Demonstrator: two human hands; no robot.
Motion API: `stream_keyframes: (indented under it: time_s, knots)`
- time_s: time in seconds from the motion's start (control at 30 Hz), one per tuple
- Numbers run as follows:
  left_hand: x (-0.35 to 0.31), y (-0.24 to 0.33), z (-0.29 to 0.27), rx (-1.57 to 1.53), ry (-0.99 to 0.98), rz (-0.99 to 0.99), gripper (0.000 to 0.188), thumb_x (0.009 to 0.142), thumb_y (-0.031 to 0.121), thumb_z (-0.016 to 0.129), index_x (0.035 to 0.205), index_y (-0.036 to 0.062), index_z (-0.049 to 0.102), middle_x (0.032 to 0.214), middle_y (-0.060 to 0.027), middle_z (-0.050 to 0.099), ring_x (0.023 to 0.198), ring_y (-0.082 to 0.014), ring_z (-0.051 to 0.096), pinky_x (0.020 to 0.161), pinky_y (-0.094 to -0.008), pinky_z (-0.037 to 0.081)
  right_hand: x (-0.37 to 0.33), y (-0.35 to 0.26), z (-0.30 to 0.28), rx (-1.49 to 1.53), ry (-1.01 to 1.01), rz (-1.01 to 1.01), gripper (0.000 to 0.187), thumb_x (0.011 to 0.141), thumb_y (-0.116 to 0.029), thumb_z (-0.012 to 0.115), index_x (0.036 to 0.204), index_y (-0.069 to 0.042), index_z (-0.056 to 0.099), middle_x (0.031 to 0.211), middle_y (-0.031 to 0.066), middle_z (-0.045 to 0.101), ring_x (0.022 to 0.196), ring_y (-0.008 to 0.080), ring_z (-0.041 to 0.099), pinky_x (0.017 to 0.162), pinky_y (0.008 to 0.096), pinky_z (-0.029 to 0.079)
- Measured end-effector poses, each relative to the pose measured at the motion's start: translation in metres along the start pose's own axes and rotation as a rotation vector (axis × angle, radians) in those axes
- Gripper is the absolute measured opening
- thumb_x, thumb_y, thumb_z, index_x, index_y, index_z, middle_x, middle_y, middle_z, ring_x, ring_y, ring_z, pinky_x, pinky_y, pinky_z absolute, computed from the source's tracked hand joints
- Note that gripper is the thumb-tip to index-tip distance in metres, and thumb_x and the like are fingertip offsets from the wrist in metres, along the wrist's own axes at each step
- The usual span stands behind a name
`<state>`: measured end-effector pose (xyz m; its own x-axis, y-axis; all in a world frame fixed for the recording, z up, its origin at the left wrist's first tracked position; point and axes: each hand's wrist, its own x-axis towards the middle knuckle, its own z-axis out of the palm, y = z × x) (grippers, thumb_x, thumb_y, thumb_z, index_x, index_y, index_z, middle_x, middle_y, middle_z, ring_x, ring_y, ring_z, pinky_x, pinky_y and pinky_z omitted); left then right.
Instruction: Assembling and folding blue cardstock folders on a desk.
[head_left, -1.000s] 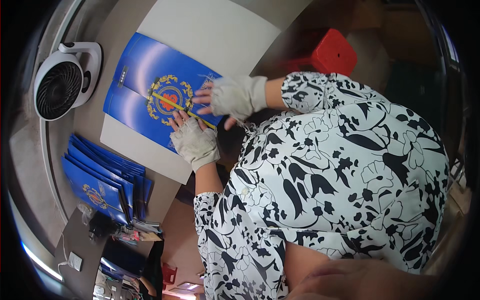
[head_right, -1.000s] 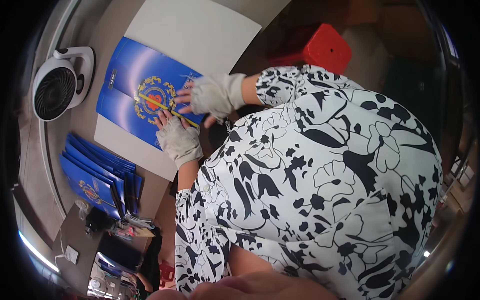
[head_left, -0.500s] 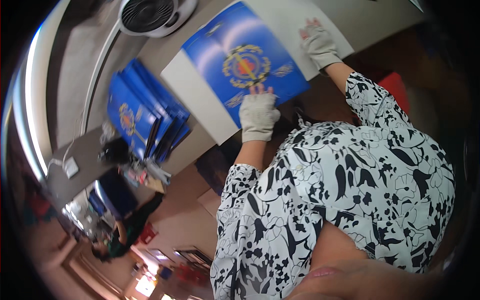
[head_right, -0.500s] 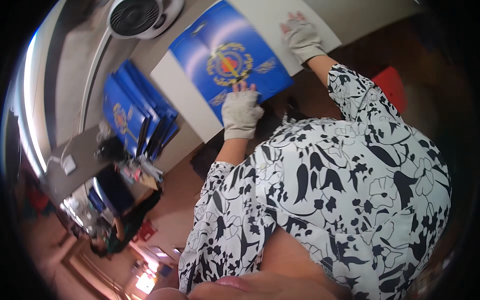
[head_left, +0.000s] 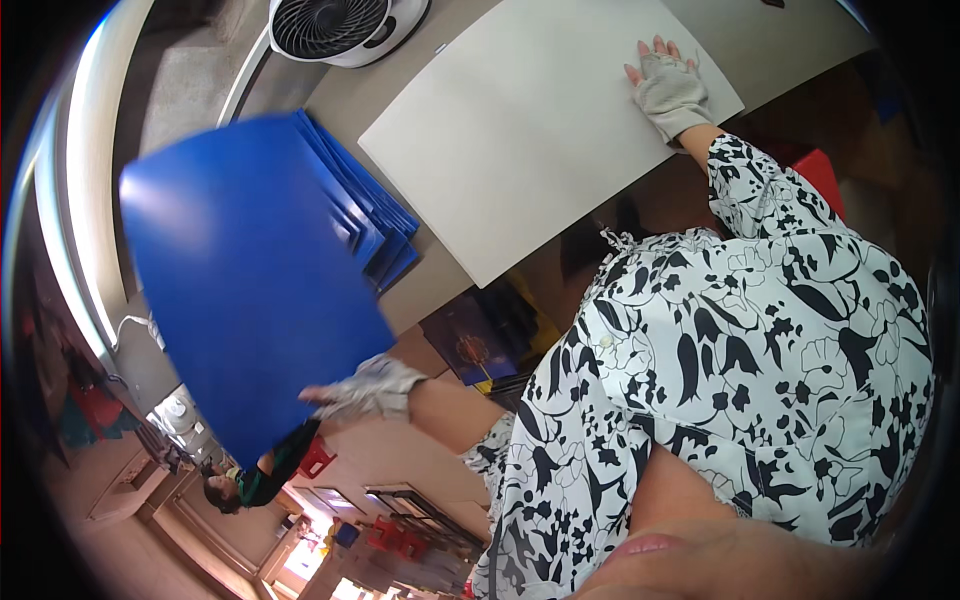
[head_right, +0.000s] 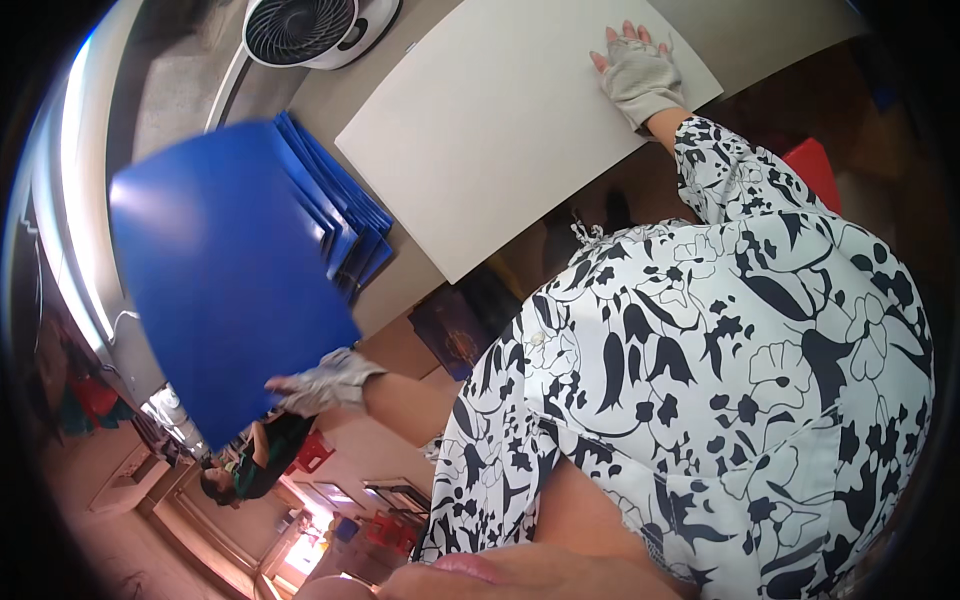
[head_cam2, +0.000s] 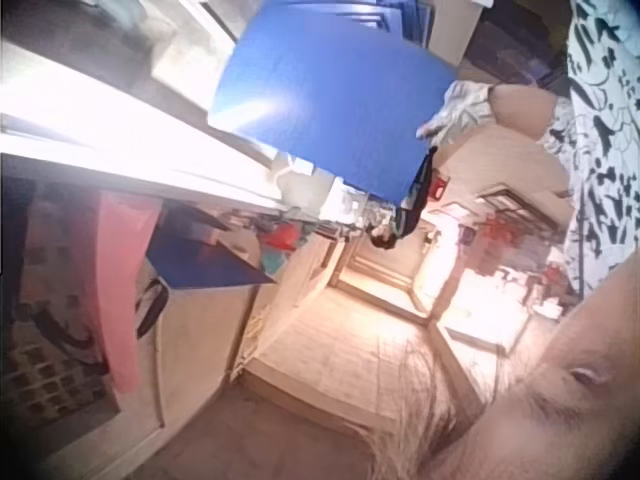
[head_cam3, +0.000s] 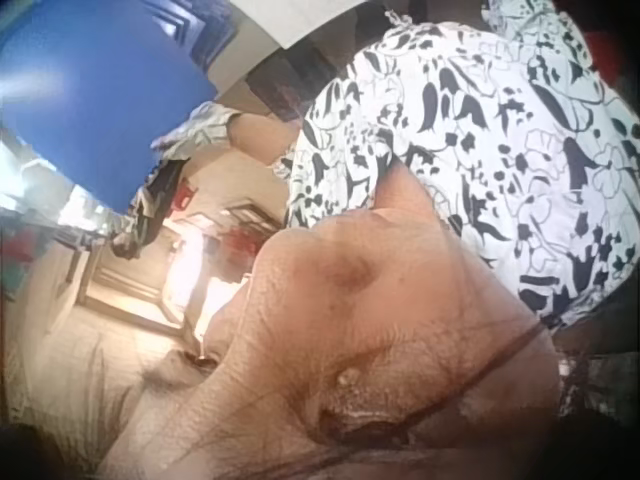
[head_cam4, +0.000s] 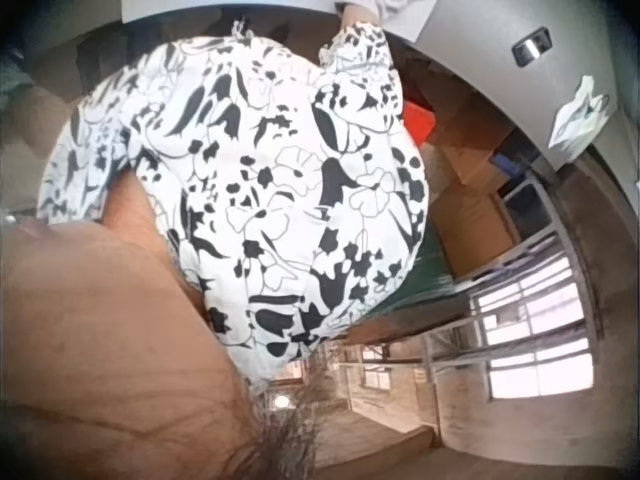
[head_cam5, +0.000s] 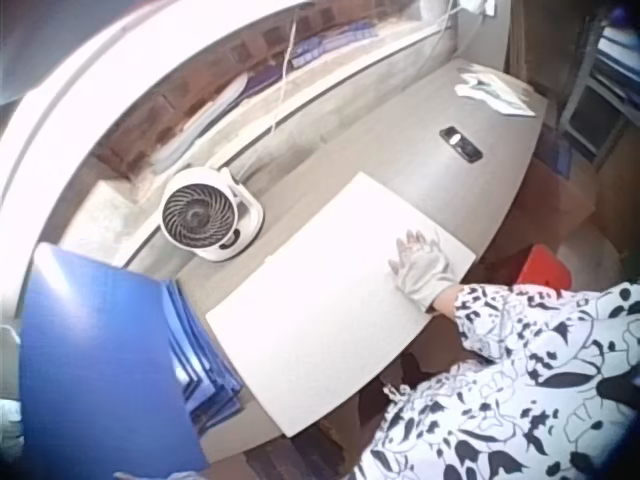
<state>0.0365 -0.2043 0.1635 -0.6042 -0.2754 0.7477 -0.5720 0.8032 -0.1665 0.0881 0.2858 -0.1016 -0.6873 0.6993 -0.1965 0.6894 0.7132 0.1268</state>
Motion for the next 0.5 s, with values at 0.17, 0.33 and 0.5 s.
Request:
stream_keyframes:
  time_s: [0.17,0.33,0.5]
  knots:
    - [0.08,0.001,0.068,-0.669,0.007,-0.098,0.032,0.096,0.016,0.069,0.122,-0.0011,0.064,0.126,-0.0181,0.067,0.11,-0.0295,0.067,0.095,-0.0356,0.054,-0.009,-0.02,-0.013,0.045,-0.045,-0.061,0.066,0.106,-0.056,0.038,0.164,-0.023,0.032,0.172,0.0074,0.025,0.159,0.0258,0.022,0.127,0.0538,0.016]
    - [0.061,0.022,0.169,-0.805,-0.5,0.61,0.048,0.092,0.02,0.073,0.137,0.0064,0.063,0.133,-0.0214,0.066,0.118,-0.0347,0.066,0.103,-0.0404,0.051,-0.01,0.008,-0.007,-0.003,-0.015,-0.02,0.067,0.106,-0.059,0.036,0.163,-0.024,0.033,0.172,0.0061,0.025,0.159,0.0256,0.021,0.127,0.0548,0.014]
    - [0.068,-0.007,0.205,-0.217,-0.789,1.0,0.076,0.083,0.017,0.074,0.155,0.0148,0.049,0.158,-0.0162,0.049,0.146,-0.039,0.044,0.122,-0.0467,0.033,-0.013,-0.002,-0.014,-0.005,-0.021,-0.045,0.067,0.106,-0.058,0.038,0.163,-0.023,0.033,0.172,0.0076,0.025,0.159,0.0263,0.021,0.127,0.0546,0.015]
